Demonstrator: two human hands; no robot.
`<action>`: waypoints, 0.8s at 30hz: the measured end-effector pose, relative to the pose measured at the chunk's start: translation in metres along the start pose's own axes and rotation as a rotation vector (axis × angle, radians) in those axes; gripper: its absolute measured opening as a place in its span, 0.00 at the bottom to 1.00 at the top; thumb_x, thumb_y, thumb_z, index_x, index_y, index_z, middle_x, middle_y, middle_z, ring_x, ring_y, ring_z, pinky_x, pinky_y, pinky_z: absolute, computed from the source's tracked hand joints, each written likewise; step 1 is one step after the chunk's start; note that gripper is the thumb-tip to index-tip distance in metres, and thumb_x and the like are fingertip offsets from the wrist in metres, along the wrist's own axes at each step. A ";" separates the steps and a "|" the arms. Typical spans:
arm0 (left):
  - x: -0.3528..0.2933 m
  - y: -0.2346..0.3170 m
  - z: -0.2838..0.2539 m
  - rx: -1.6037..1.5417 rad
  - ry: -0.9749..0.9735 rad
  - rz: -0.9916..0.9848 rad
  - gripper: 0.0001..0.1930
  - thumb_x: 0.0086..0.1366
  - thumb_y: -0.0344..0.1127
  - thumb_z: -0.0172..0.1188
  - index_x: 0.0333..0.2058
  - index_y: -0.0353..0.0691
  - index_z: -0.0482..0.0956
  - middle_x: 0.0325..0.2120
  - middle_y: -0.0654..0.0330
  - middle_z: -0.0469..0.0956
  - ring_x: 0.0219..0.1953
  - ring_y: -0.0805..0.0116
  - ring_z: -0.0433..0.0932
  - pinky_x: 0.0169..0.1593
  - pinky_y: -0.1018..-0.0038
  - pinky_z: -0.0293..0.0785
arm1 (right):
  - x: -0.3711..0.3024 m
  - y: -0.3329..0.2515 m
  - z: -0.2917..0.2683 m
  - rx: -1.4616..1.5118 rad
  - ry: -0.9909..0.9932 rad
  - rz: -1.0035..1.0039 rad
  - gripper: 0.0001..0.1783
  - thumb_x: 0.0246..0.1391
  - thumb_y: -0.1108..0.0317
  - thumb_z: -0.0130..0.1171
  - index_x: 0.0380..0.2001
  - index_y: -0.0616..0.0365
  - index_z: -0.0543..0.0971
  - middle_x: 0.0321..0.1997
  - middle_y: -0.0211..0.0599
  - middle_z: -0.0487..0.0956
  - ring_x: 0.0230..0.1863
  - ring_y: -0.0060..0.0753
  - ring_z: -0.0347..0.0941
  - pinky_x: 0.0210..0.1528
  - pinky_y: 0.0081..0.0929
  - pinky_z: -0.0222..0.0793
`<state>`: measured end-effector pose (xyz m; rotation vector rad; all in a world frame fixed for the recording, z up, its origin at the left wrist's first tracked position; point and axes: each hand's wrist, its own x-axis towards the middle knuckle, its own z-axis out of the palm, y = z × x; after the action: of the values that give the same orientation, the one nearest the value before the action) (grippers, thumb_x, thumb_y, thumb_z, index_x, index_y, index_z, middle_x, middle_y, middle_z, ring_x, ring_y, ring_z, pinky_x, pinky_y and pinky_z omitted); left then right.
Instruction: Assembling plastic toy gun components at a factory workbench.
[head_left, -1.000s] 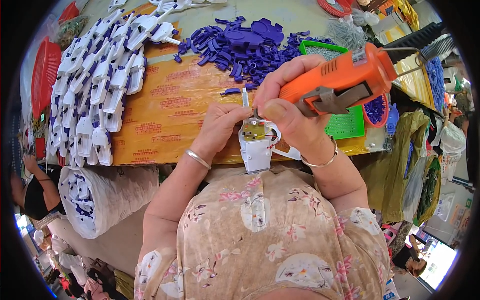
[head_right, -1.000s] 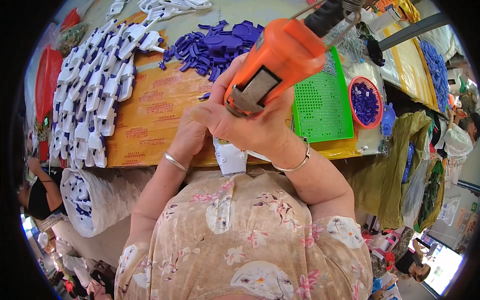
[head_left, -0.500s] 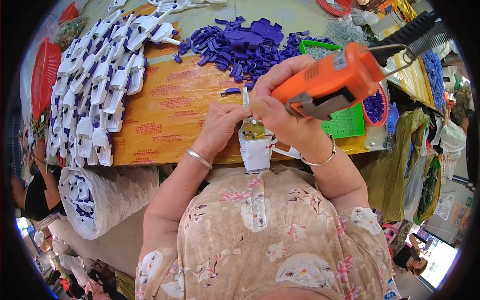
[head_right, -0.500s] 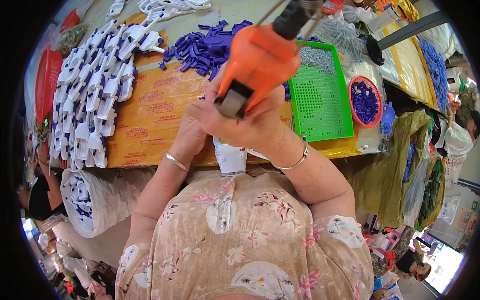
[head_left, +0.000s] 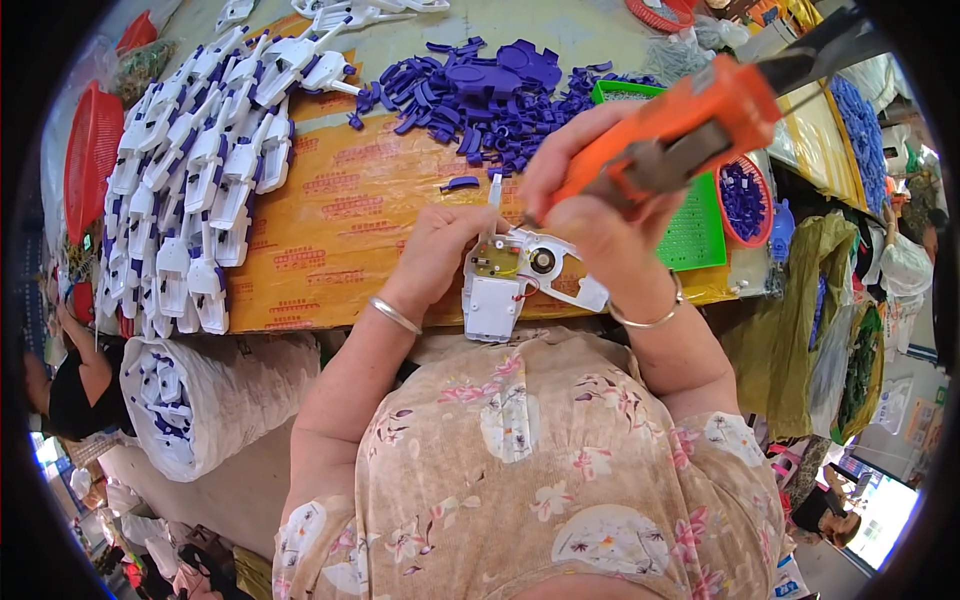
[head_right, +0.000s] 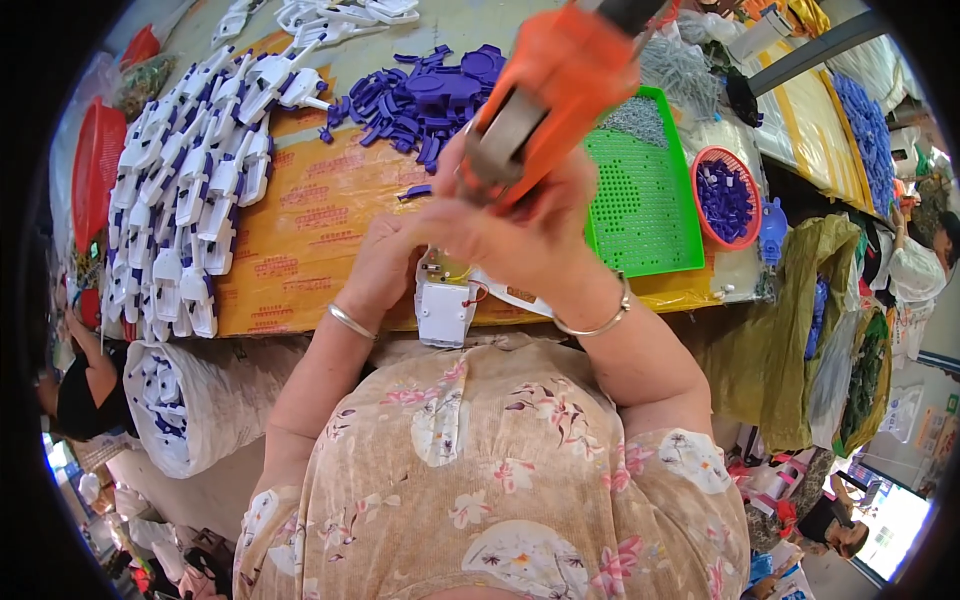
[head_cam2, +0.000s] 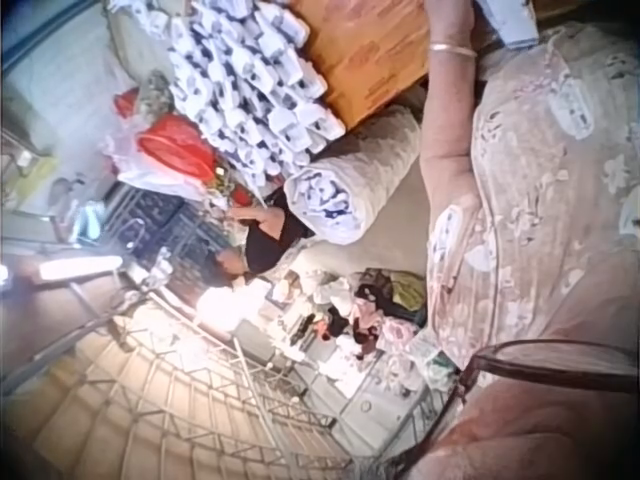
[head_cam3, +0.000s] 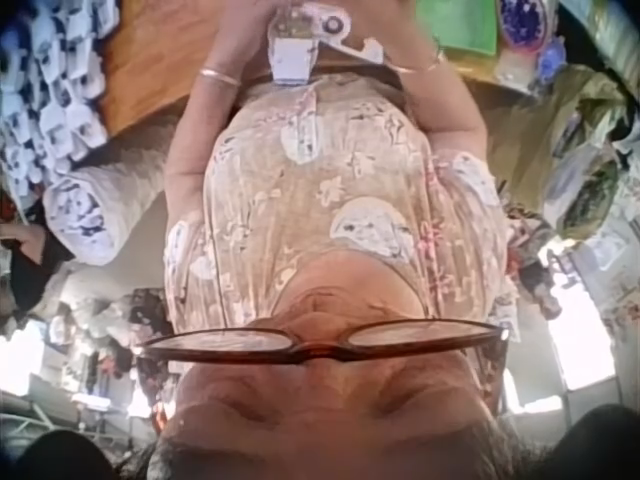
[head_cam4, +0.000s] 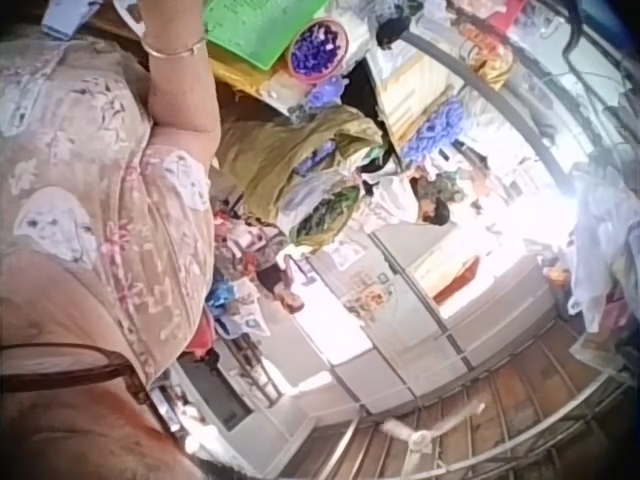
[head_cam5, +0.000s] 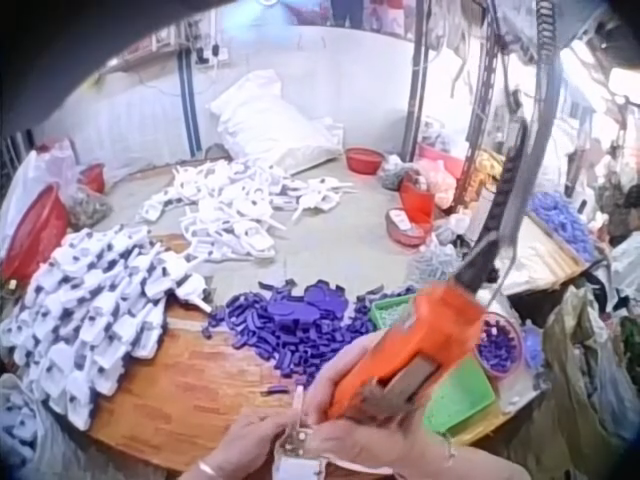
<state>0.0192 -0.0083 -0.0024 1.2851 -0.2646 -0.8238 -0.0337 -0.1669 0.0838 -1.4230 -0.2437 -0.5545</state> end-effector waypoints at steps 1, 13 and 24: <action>-0.001 0.001 -0.001 -0.089 0.011 -0.109 0.11 0.59 0.32 0.53 0.27 0.31 0.81 0.22 0.64 0.78 0.26 0.81 0.74 0.31 0.82 0.69 | 0.003 -0.008 -0.003 -0.015 0.032 -0.004 0.24 0.42 0.57 0.68 0.32 0.64 0.69 0.23 0.37 0.74 0.22 0.25 0.71 0.24 0.19 0.67; -0.036 0.018 0.010 0.237 -0.224 -0.035 0.30 0.50 0.22 0.59 0.55 0.32 0.64 0.45 0.61 0.72 0.46 0.75 0.72 0.52 0.76 0.68 | -0.029 -0.014 -0.072 -0.530 0.406 -0.353 0.10 0.53 0.73 0.55 0.38 0.66 0.72 0.38 0.35 0.72 0.35 0.22 0.68 0.35 0.18 0.66; -0.055 0.023 -0.022 -0.001 0.059 -0.072 0.18 0.50 0.21 0.57 0.44 0.28 0.75 0.35 0.56 0.80 0.35 0.71 0.79 0.41 0.76 0.76 | -0.027 0.030 -0.046 -0.883 -0.325 0.175 0.04 0.48 0.71 0.56 0.28 0.59 0.75 0.25 0.43 0.73 0.29 0.48 0.71 0.31 0.39 0.67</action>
<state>0.0035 0.0463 0.0267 1.3216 -0.1716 -0.8455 -0.0492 -0.2049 0.0377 -2.3723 -0.1260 -0.2784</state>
